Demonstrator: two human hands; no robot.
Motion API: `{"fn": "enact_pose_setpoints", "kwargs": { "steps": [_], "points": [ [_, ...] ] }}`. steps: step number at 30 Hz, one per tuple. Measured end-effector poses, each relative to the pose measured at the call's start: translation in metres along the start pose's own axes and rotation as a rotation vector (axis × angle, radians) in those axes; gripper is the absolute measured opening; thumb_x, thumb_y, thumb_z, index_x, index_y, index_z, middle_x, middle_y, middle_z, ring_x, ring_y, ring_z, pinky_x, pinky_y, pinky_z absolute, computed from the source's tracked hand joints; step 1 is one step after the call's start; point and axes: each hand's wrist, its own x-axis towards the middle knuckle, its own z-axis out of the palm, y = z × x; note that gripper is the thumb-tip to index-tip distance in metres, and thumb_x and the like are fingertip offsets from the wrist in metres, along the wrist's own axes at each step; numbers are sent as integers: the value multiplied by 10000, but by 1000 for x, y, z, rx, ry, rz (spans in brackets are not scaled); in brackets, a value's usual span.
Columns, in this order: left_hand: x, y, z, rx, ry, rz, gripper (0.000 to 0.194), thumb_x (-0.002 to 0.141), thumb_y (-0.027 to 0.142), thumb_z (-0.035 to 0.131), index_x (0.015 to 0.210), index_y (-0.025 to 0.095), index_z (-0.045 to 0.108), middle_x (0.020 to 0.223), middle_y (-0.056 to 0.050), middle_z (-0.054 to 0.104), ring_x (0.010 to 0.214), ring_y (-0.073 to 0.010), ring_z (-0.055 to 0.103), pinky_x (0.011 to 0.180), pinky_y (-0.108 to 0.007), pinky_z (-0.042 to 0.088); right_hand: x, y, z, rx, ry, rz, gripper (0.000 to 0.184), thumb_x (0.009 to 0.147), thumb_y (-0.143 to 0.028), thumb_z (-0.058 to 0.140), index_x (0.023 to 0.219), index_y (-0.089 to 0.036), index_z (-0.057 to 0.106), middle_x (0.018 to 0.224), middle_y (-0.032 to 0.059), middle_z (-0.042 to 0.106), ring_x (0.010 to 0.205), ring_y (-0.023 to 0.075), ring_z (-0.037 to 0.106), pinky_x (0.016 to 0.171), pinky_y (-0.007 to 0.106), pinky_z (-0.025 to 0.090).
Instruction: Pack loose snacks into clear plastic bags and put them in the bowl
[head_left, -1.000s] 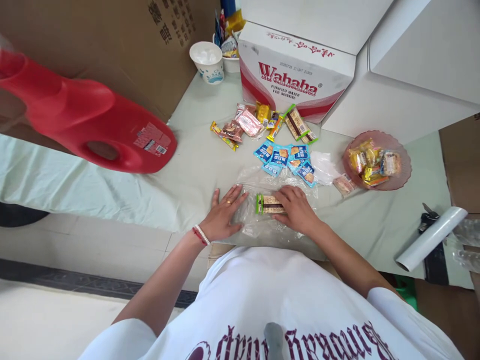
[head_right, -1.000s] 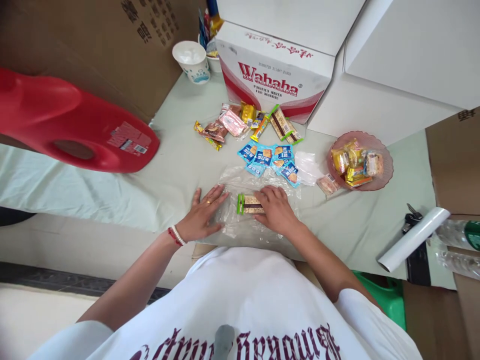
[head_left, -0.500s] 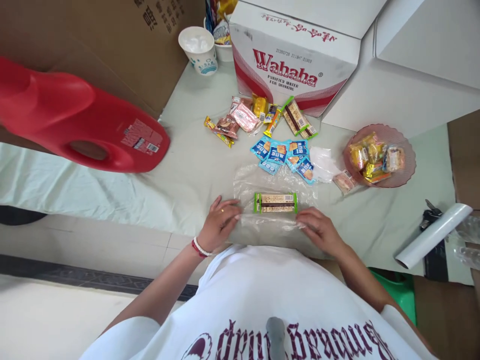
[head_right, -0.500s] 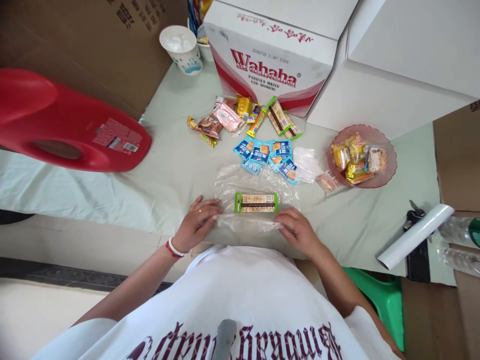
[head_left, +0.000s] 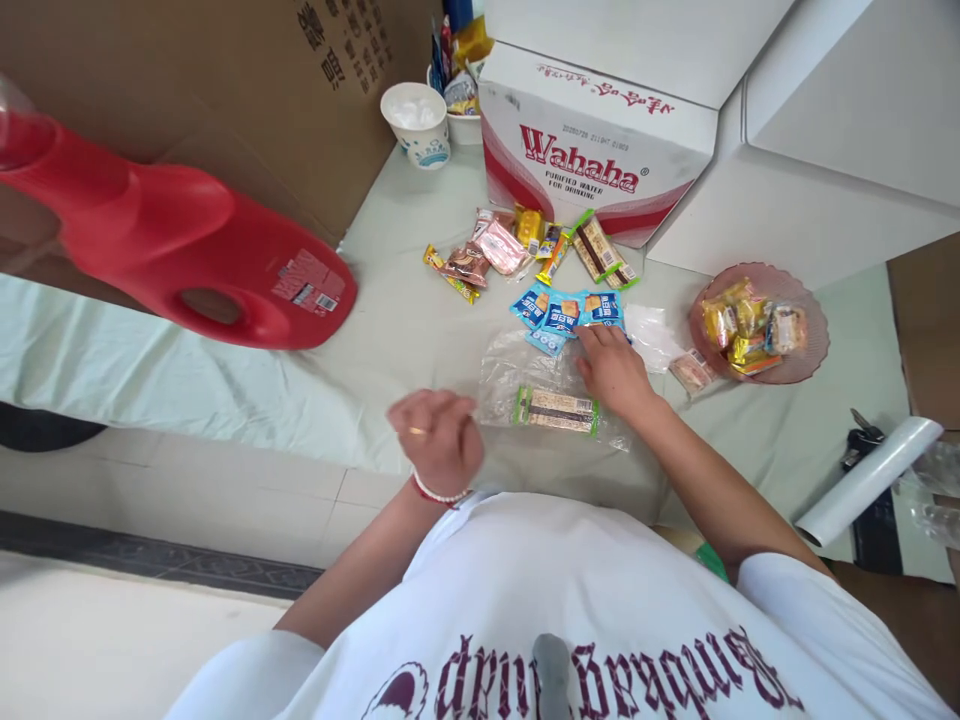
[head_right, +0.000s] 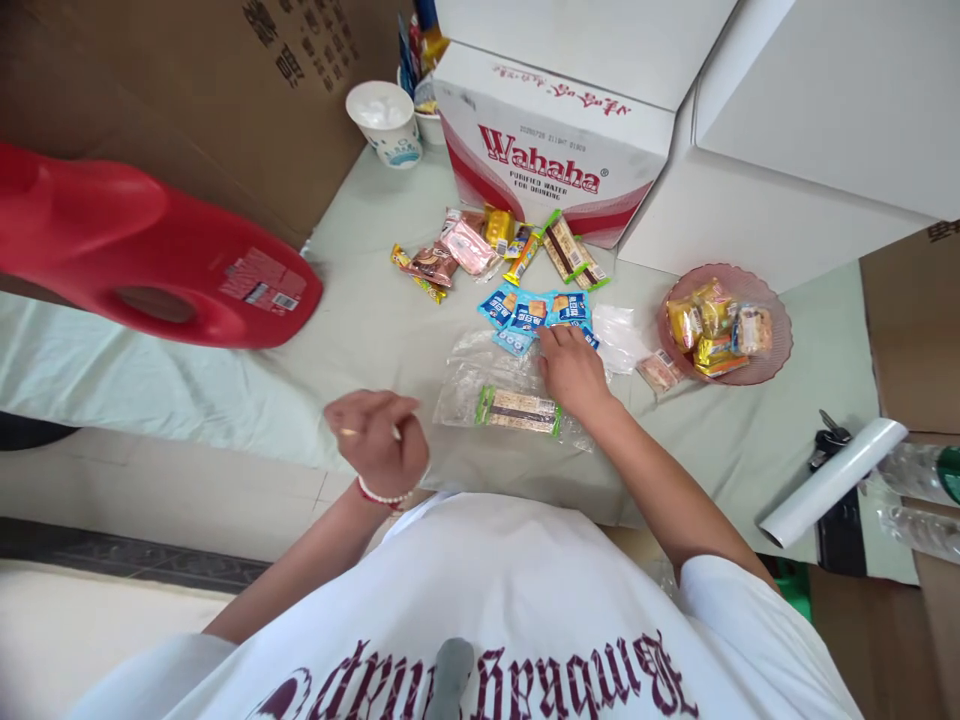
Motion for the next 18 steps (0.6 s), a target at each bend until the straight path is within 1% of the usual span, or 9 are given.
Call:
{"fn": "enact_pose_setpoints", "kwargs": {
  "steps": [2, 3, 4, 6, 8, 11, 14, 16, 18],
  "points": [
    [-7, 16, 5, -65, -317, 265, 373, 929, 219, 456, 1207, 317, 684, 1175, -67, 710, 1147, -291, 589, 996, -523, 404, 13, -5, 11, -28, -53, -2, 502, 949, -264, 552, 1428, -118, 521, 1310, 206, 624, 1234, 374, 490, 994, 472, 430],
    [-7, 23, 11, -80, -458, 358, 439, 941, 204, 432, 1297, 339, 651, 1277, -44, 700, 1164, -276, 591, 971, -497, 412, 18, -5, 15, -40, -83, 23, 515, 934, -258, 571, 1428, -117, 523, 1275, 210, 645, 1215, 380, 507, 979, 477, 430],
    [-6, 30, 18, -73, -564, 405, 493, 956, 187, 400, 1376, 344, 606, 1383, -26, 661, 1179, -265, 589, 944, -476, 418, 24, -5, 18, -39, -111, 60, 515, 921, -249, 587, 1418, -125, 535, 1227, 203, 671, 1179, 375, 535, 954, 469, 436],
    [1, 39, 34, -25, -674, 406, 542, 980, 165, 342, 1461, 316, 541, 1521, -12, 562, 1186, -259, 581, 903, -461, 421, 32, -1, 19, 10, -165, 130, 438, 901, -232, 603, 1332, -157, 610, 1099, 157, 721, 1066, 330, 595, 892, 414, 448],
    [8, 43, 45, 19, -710, 380, 548, 992, 162, 313, 1482, 293, 524, 1568, -4, 510, 1182, -263, 574, 895, -463, 417, 36, 5, 13, 102, -204, 122, 292, 895, -227, 600, 1165, -172, 696, 946, 99, 731, 938, 268, 619, 833, 349, 443],
    [12, 44, 51, 41, -714, 371, 541, 1000, 163, 313, 1475, 300, 533, 1571, 10, 506, 1173, -264, 571, 909, -460, 412, 26, 9, -5, 244, -179, -49, 196, 914, -217, 567, 1001, -166, 736, 788, 47, 680, 823, 214, 597, 807, 311, 424],
    [9, 42, 52, 20, -697, 360, 530, 996, 161, 343, 1462, 311, 545, 1534, -12, 548, 1158, -264, 577, 912, -456, 419, -3, 3, -15, 300, -161, -294, 254, 950, -196, 523, 1052, -191, 756, 791, 50, 644, 838, 215, 559, 817, 319, 413],
    [6, 38, 56, -35, -666, 340, 492, 981, 159, 389, 1402, 296, 605, 1436, -48, 633, 1139, -270, 585, 911, -461, 434, -26, -3, -12, 258, -183, -420, 312, 975, -177, 499, 1149, -227, 754, 811, 63, 621, 856, 224, 519, 794, 322, 406],
    [2, 29, 61, -180, -608, 320, 428, 949, 140, 433, 1259, 271, 697, 1271, -69, 722, 1085, -262, 606, 906, -453, 461, -47, -6, -2, 201, -193, -471, 377, 989, -146, 489, 1278, -248, 708, 824, 70, 598, 843, 226, 479, 766, 321, 403]
  ]
}}
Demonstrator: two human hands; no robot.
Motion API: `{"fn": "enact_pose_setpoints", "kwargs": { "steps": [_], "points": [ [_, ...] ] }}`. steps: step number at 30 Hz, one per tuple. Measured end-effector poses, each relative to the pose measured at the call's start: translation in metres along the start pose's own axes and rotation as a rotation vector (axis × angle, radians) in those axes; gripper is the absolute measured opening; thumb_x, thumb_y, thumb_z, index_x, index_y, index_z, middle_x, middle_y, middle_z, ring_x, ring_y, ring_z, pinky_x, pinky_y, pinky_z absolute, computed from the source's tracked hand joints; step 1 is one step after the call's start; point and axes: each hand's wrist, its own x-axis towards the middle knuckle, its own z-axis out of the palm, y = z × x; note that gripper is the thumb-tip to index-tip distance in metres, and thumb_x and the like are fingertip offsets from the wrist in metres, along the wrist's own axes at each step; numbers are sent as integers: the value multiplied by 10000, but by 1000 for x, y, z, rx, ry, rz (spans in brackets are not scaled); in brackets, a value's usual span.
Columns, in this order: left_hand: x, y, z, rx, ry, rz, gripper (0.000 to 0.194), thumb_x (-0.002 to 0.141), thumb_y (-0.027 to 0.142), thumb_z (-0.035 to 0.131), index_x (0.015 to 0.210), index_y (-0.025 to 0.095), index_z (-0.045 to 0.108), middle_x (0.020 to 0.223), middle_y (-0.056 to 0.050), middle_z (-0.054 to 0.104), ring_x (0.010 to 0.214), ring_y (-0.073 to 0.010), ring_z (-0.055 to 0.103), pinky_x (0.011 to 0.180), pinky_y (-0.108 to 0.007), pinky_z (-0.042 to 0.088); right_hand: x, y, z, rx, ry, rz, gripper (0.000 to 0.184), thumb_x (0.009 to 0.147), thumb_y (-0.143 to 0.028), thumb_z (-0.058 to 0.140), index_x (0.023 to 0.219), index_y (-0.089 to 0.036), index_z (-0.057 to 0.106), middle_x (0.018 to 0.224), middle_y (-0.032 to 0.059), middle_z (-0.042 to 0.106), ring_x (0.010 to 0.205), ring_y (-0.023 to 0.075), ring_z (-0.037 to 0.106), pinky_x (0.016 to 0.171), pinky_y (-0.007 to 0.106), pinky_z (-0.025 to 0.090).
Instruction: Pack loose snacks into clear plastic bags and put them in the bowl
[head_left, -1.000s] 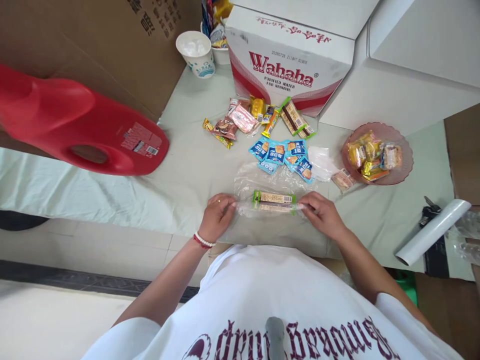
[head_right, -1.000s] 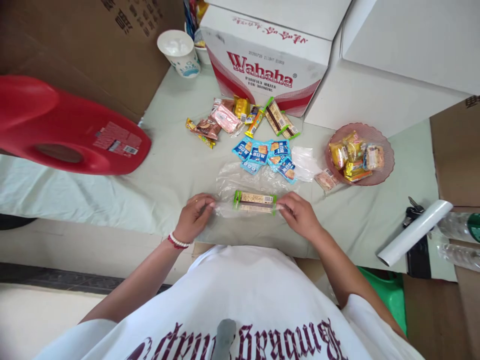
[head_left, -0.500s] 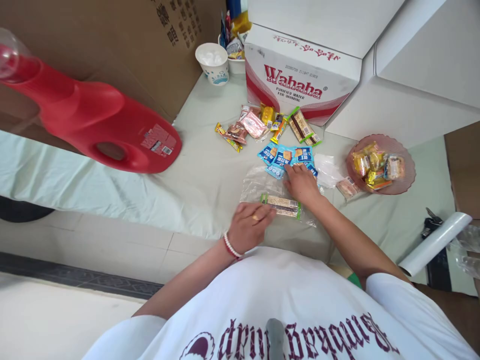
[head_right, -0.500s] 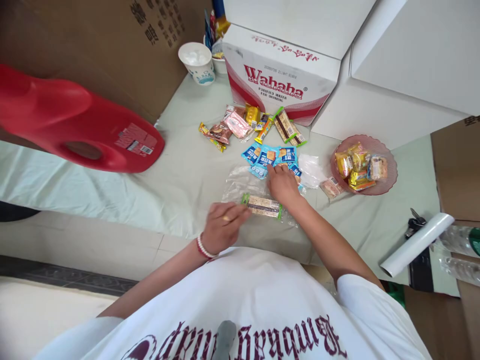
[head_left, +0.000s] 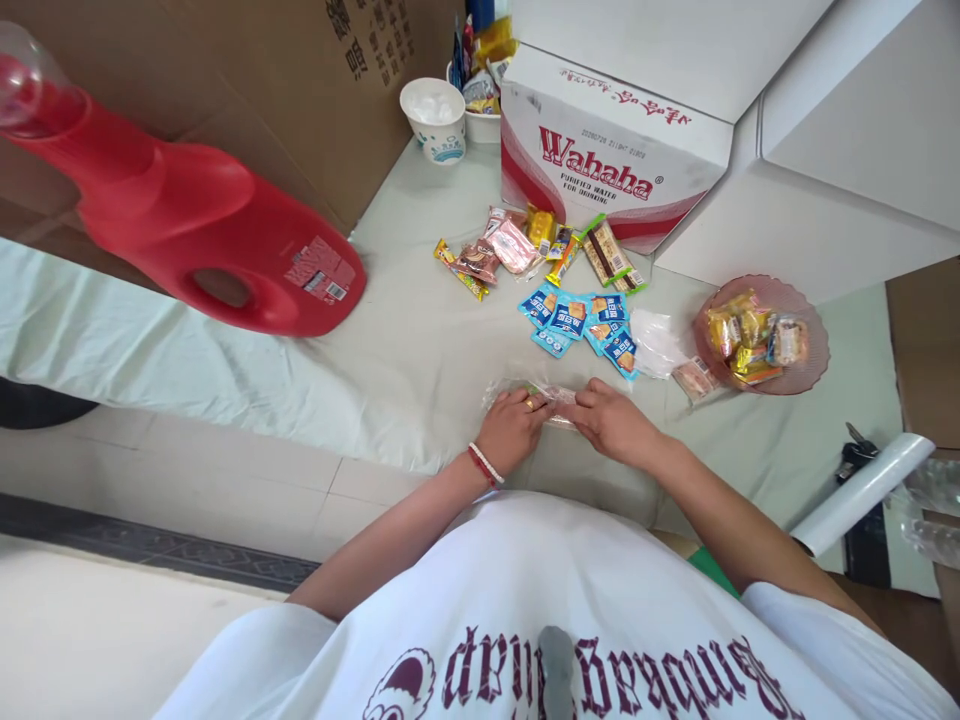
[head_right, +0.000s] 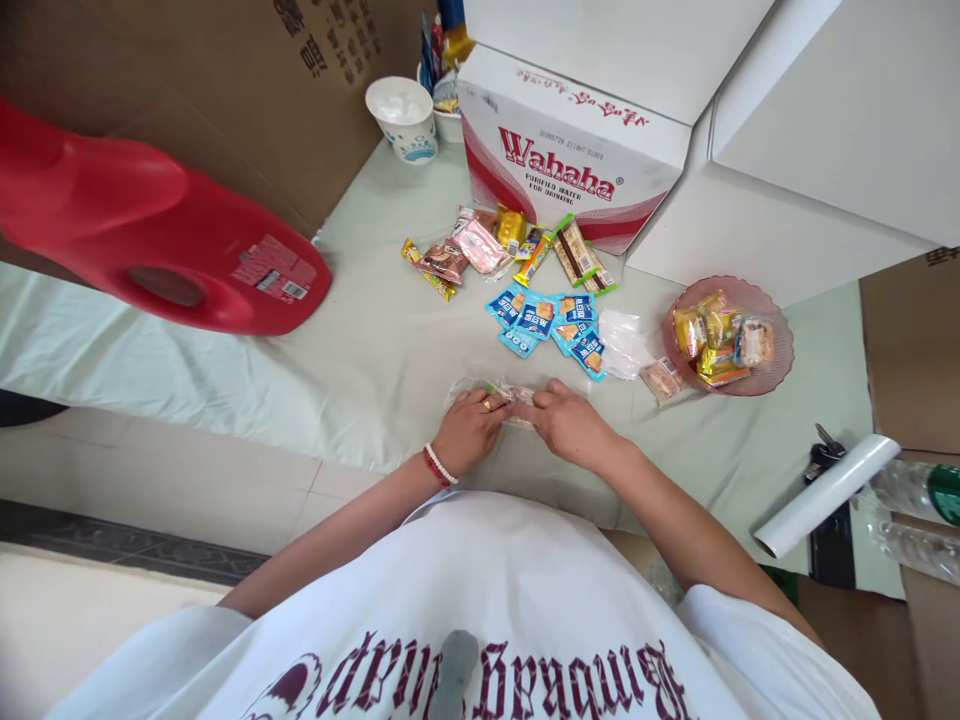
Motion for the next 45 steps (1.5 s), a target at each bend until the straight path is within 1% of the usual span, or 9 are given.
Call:
{"fn": "enact_pose_setpoints", "kwargs": {
  "steps": [4, 7, 9, 12, 19, 27, 30, 38, 45],
  "points": [
    [-12, -23, 1, -335, 363, -84, 313, 918, 153, 456, 1061, 238, 721, 1087, -71, 740, 1013, -208, 640, 917, -400, 514, -17, -3, 29, -86, 23, 2, 458, 975, -67, 485, 1366, -238, 652, 894, 82, 585, 855, 227, 446, 761, 326, 411],
    [-10, -32, -15, -316, 557, -262, 462, 852, 302, 611, 1304, 210, 602, 1359, -125, 619, 1244, -258, 558, 1023, -444, 483, -19, -3, 38, -112, 46, 2, 480, 963, -42, 488, 1360, -255, 656, 898, 77, 564, 866, 230, 446, 749, 322, 410],
    [0, -32, -27, -247, 448, -202, 665, 776, 330, 680, 1413, 208, 532, 1473, -131, 544, 1406, -308, 427, 1170, -532, 337, -18, -3, 39, -107, 53, 3, 484, 968, -45, 482, 1360, -270, 659, 893, 72, 554, 862, 231, 451, 749, 324, 408],
    [15, -31, -41, -218, 170, -16, 435, 763, 171, 582, 1157, 287, 723, 1146, -29, 731, 1347, -265, 500, 1244, -578, 134, -17, -4, 40, -66, 64, 26, 463, 988, -76, 469, 1358, -275, 663, 915, 74, 558, 870, 231, 461, 767, 330, 412],
    [-30, -63, -47, -275, -82, 73, 220, 630, 100, 506, 543, 251, 640, 616, 2, 623, 1047, -226, 647, 1183, -517, 275, -21, -5, 46, 203, 188, 94, 463, 929, -54, 529, 1291, -282, 705, 927, 60, 552, 876, 217, 468, 784, 328, 424],
    [-23, -36, -35, -120, 270, -463, 389, 801, 451, 687, 1085, 185, 695, 1230, -152, 591, 1149, -318, 545, 978, -495, 476, -22, -18, 46, 159, 265, 106, 351, 970, -148, 544, 1257, -234, 727, 892, 73, 536, 833, 212, 449, 774, 349, 397],
    [-18, -23, -38, -34, 172, -446, 234, 765, 379, 735, 918, 204, 713, 1266, -139, 586, 1211, -346, 506, 975, -495, 458, -23, -20, 48, 140, 280, 127, 342, 973, -147, 547, 1235, -255, 738, 876, 68, 534, 835, 213, 441, 766, 343, 388],
    [-5, 12, -46, -520, 95, -561, 114, 882, 306, 593, 835, 204, 616, 693, 26, 618, 618, -142, 594, 608, -256, 474, -16, -22, 54, 180, 318, 127, 341, 989, -144, 516, 1210, -255, 752, 858, 66, 564, 835, 212, 464, 761, 340, 411],
    [21, 43, -18, 114, -3, -314, 320, 972, 191, 451, 1171, 158, 700, 1124, -131, 675, 1071, -257, 618, 788, -340, 530, -28, -19, 50, 292, 516, 237, 315, 1014, -221, 443, 1166, -248, 718, 942, 75, 640, 938, 238, 548, 863, 387, 473]
  ]
}}
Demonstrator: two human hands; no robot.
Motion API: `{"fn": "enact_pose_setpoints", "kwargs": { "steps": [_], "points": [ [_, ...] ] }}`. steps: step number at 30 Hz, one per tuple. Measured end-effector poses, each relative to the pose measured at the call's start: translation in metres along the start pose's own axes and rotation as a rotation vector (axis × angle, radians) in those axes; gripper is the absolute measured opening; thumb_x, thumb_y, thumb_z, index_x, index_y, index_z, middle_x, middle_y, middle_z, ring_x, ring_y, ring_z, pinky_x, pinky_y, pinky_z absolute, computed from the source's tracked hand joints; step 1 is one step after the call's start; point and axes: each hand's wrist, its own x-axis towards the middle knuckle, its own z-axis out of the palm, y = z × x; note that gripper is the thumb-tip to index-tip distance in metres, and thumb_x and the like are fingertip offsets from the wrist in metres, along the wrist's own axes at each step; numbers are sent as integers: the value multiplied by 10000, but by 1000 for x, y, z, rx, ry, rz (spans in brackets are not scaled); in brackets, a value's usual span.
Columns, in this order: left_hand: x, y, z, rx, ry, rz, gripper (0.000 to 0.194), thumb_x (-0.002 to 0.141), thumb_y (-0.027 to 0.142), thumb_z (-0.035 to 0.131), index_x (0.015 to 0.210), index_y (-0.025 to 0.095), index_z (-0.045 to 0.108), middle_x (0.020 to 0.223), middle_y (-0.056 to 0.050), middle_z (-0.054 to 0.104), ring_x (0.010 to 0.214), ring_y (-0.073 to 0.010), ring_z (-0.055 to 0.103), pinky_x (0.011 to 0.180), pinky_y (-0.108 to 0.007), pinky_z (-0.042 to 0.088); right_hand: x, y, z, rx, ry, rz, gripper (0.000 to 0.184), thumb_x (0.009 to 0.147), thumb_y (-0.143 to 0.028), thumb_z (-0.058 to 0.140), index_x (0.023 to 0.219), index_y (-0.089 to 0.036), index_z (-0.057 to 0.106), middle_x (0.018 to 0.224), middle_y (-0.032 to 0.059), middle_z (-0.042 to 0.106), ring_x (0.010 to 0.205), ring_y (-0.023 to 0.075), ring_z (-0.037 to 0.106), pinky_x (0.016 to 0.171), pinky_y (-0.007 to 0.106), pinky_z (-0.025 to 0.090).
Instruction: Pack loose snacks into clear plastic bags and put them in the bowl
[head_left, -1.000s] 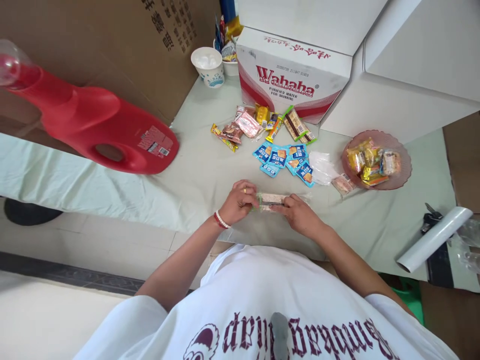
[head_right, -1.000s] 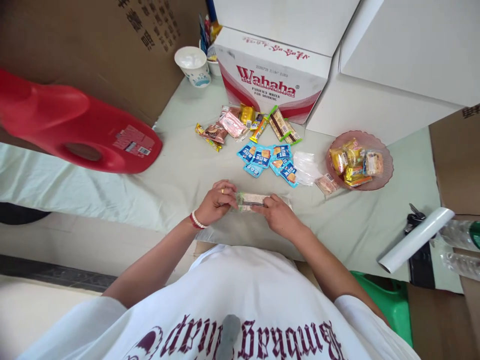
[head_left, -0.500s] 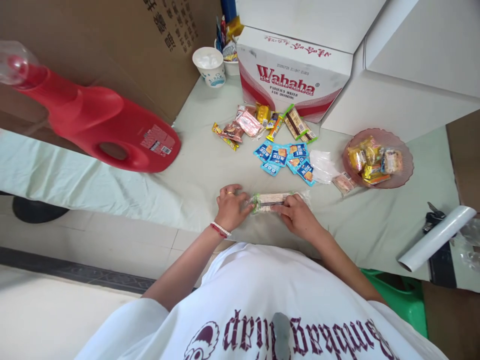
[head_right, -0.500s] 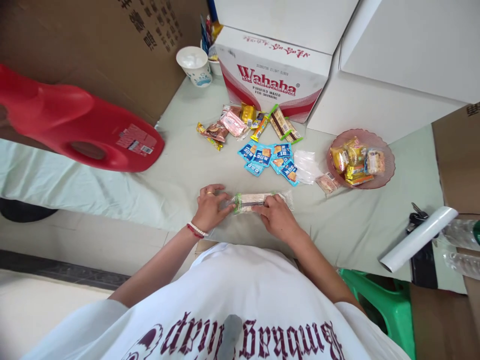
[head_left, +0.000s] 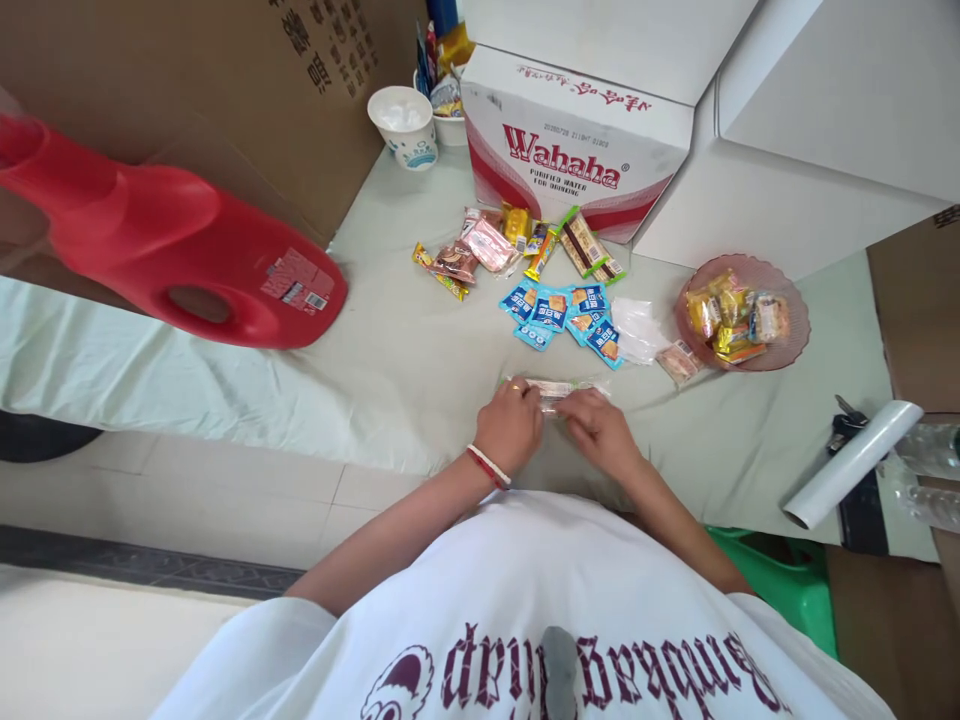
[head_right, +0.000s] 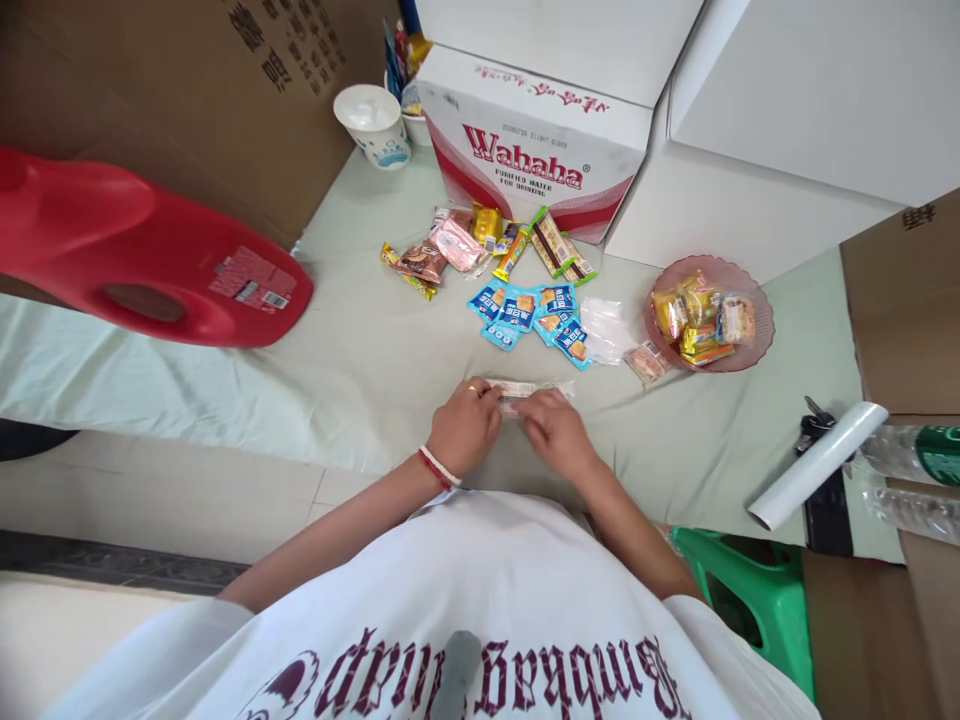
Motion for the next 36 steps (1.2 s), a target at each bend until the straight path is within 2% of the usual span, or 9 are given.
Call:
{"fn": "enact_pose_setpoints", "kwargs": {
  "steps": [4, 7, 11, 14, 17, 22, 26, 31, 36],
  "points": [
    [-18, 3, 17, 219, 15, 134, 459, 1006, 158, 364, 1423, 72, 534, 1271, -199, 624, 1114, -295, 574, 725, -374, 527, -2, 18, -10, -235, 360, 417, 425, 998, -442, 497, 1317, -189, 619, 1104, 153, 625, 1078, 314, 524, 997, 513, 417],
    [-26, 1, 28, 232, 16, 163, 530, 995, 113, 338, 1516, 50, 414, 1376, -236, 564, 1151, -305, 557, 742, -400, 535, -2, 29, -9, -315, 179, 495, 458, 936, -493, 580, 1228, -148, 654, 1090, 183, 621, 1127, 359, 499, 1019, 557, 386],
    [-28, -1, 29, 222, -11, 170, 573, 976, 70, 320, 1546, 79, 375, 1415, -236, 543, 1158, -300, 555, 742, -402, 522, 0, 25, -16, -238, 174, 434, 218, 939, -382, 559, 886, -199, 665, 995, 134, 610, 1026, 313, 555, 954, 482, 450],
    [-28, 0, 26, 217, -17, 181, 572, 970, 64, 317, 1537, 78, 391, 1418, -230, 546, 1134, -300, 568, 748, -407, 499, 11, 5, -22, -170, 217, 441, 196, 951, -394, 551, 888, -221, 619, 928, 86, 618, 846, 250, 599, 795, 377, 489],
    [-26, 0, 26, 188, -2, 207, 546, 970, 75, 325, 1506, 63, 432, 1394, -237, 564, 1122, -305, 578, 820, -438, 482, 31, -21, -11, -148, 68, 410, 182, 985, -376, 507, 909, -240, 600, 794, 29, 634, 704, 212, 585, 700, 325, 454],
    [-22, -21, 28, -60, 76, 229, 469, 913, 149, 464, 1361, 87, 585, 1348, -221, 594, 1194, -329, 565, 947, -488, 457, 54, -33, 31, -130, -73, 243, 240, 1006, -250, 404, 1040, -208, 638, 950, 92, 684, 887, 243, 626, 803, 342, 476],
    [-19, -48, 24, -411, 213, 86, 504, 919, 195, 454, 1415, 205, 539, 1204, -108, 662, 1053, -227, 613, 966, -419, 482, 49, -23, 44, -93, -97, 140, 267, 989, -184, 400, 1107, -187, 640, 980, 114, 638, 936, 249, 608, 861, 355, 491],
    [-9, -49, 17, -227, 236, -221, 354, 918, 404, 592, 1166, 168, 684, 1185, -170, 632, 1144, -352, 530, 970, -526, 444, 39, -29, 43, -106, -158, 121, 336, 960, -143, 403, 1235, -136, 595, 1070, 157, 562, 967, 273, 568, 892, 403, 512],
    [-7, -37, 5, -340, 182, -224, 126, 870, 316, 619, 884, 191, 608, 956, -98, 596, 926, -264, 564, 840, -428, 493, 22, -45, 41, -96, -187, 20, 592, 871, -175, 586, 1441, -127, 434, 1239, 202, 491, 1143, 329, 491, 1009, 506, 481]
  ]
}}
